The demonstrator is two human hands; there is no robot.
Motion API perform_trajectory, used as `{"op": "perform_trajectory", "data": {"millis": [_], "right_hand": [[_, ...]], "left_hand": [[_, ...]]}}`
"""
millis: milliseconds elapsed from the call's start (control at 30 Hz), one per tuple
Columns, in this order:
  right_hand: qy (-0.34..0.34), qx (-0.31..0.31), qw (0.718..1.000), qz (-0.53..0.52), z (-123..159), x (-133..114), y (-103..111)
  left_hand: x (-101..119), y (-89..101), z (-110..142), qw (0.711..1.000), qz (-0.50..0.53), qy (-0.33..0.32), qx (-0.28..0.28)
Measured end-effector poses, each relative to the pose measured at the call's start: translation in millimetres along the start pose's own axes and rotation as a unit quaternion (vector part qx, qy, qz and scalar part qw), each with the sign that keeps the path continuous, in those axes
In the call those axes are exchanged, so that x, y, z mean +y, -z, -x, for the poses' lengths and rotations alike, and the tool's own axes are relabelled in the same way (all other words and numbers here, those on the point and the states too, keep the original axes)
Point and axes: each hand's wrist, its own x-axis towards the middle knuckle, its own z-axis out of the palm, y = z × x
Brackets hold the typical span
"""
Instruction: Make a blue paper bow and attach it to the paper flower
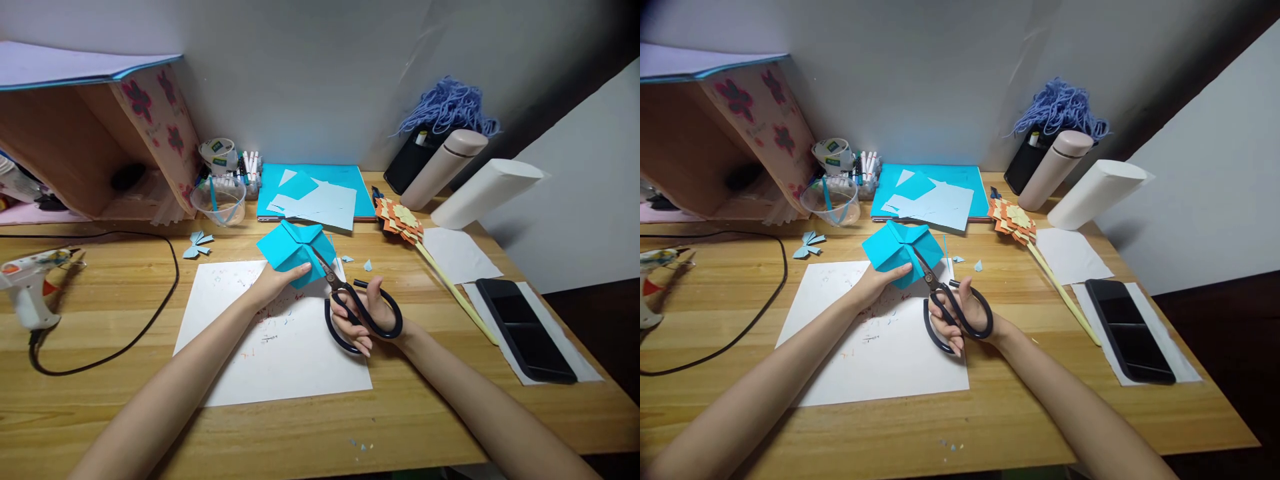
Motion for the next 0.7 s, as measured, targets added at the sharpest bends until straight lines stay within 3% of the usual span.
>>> {"op": "perform_trajectory", "data": {"millis": [200,300,400,467,600,700], "right_hand": [[0.005,-0.047,0.998,0.034,9,-10,7],[0.1,0.054,0.992,0.046,9,-22,9],[0.178,0.227,0.956,0.051,6,-32,10],[0.183,0.294,0.936,0.067,2,-34,10],[0.144,0.29,0.942,0.089,-4,-25,8],[0.137,0.262,0.948,0.115,-6,-16,2]], "left_hand": [[2,13.3,-5,0.995,0.086,0.021,0.043],[7,21.2,-7,0.991,0.108,0.051,0.055],[11,26.6,-4,0.983,0.134,0.124,-0.018],[11,28.5,-1,0.968,0.161,0.167,-0.091],[5,29.8,7,0.919,0.212,0.243,-0.225],[-1,29.7,10,0.894,0.215,0.288,-0.266]]}}
